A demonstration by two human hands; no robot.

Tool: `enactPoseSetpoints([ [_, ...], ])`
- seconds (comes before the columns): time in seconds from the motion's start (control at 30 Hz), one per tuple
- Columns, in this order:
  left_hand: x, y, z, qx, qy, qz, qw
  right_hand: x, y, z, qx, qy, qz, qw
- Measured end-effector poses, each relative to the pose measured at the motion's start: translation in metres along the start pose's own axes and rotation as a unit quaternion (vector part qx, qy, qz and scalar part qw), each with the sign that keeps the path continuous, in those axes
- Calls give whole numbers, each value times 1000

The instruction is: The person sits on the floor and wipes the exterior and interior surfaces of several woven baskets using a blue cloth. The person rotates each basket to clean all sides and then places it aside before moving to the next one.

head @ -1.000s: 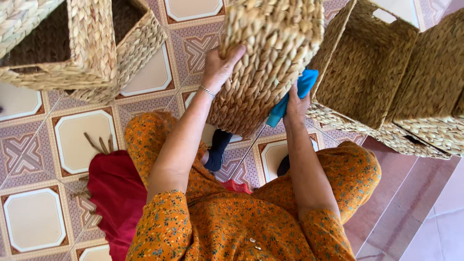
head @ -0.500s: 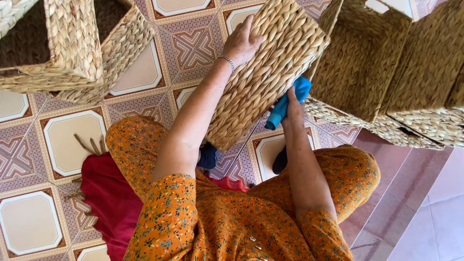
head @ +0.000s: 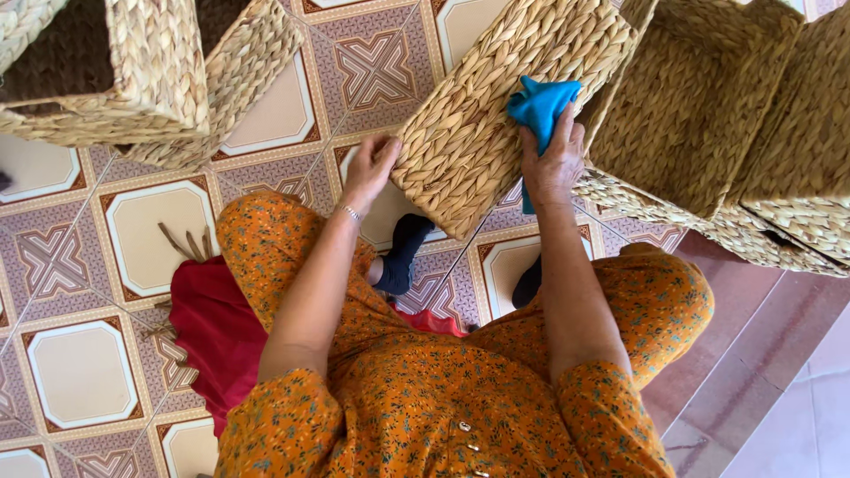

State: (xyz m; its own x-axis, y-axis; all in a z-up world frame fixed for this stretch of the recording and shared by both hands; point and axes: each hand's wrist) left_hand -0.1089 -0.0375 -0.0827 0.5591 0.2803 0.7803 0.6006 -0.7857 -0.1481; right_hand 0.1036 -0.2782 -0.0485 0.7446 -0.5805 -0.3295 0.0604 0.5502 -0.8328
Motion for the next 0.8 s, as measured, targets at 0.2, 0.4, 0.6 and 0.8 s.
enactPoseSetpoints([
  [0.2,-50,20,39,32,101,-112,988,-68,-16,-11,-75,-149,2,986],
  [0.4,-22,-5,70,69,240,-97,963,-143,-22,-65,-173,-319,42,931],
  [0.6,-28,-45,54,181,203,0,962,-51,5,4,-117,-161,-44,979],
  [0.8,-42,-44,63,224,180,6,958,-43,35,27,104,-46,-35,993],
])
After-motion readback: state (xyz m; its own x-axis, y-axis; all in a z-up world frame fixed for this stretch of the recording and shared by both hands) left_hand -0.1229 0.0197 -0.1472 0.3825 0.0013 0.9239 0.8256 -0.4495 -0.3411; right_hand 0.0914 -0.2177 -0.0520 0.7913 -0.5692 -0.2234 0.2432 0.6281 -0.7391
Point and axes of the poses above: each hand's wrist, its own z-axis towards the middle knuckle, its own y-axis out of the palm, x = y × z, and after that the axes turned 10 degrees about -y, right-handed
